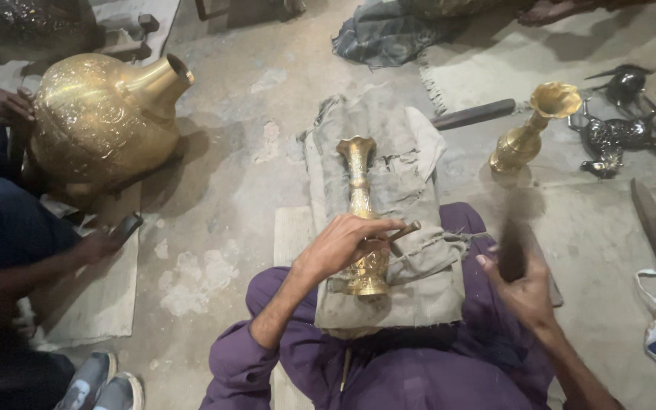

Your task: The person sits cross-legged on the floor with a brass vase resting on a cloth pad on their lap. They hold a small chisel against the vase's engraved surface and strike it with a wooden mallet, repositioning the chisel repeatedly to chase the decorative pattern, pausing occasionally to reposition the vase.

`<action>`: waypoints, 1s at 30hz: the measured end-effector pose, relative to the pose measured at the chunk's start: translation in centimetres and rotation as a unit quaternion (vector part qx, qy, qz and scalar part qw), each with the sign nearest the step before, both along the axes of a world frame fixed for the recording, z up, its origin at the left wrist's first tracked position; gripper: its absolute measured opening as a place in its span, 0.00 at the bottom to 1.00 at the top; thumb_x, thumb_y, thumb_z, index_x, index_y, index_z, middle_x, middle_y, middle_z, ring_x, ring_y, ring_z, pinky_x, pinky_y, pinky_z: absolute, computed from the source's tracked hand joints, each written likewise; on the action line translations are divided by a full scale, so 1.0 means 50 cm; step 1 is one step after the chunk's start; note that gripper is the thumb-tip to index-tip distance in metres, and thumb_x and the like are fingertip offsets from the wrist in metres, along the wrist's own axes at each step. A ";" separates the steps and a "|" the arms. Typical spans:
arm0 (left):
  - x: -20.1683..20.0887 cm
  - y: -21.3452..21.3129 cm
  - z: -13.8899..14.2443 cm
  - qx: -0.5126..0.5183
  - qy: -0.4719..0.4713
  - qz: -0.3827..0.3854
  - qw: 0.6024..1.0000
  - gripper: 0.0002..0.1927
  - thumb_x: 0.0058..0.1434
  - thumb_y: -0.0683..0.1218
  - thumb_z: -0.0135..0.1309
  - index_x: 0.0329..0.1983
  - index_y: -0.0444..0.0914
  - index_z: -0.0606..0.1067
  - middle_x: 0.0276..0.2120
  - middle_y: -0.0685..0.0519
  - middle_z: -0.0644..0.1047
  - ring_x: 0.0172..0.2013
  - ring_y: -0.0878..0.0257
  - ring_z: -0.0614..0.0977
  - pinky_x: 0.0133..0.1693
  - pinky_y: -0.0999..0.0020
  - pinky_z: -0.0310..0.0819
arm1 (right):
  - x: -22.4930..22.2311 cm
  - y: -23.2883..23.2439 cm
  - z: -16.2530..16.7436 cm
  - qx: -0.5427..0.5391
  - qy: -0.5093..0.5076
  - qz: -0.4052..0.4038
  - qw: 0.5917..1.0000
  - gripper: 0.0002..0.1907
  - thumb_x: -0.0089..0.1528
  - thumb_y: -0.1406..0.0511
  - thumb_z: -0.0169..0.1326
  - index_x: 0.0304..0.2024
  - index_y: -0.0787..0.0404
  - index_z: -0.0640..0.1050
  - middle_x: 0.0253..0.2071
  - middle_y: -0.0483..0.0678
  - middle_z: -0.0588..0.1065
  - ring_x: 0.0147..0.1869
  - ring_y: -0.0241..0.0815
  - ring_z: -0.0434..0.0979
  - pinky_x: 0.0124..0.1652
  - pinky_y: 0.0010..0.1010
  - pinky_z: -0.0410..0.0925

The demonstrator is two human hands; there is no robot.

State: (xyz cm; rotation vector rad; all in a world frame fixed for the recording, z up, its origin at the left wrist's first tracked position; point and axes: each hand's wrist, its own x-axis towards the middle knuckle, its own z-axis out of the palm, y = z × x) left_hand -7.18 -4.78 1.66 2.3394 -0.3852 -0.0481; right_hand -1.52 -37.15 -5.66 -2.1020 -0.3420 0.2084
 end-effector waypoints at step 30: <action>-0.009 0.008 0.008 -0.026 0.003 -0.031 0.999 0.24 0.60 0.43 0.61 0.62 0.47 0.75 0.49 0.51 0.83 0.42 0.53 0.86 0.43 0.58 0.79 | -0.005 -0.020 -0.013 -0.065 -0.118 -0.016 0.991 0.18 0.61 0.67 0.64 0.53 0.63 0.78 0.41 0.53 0.82 0.41 0.44 0.81 0.42 0.36 0.74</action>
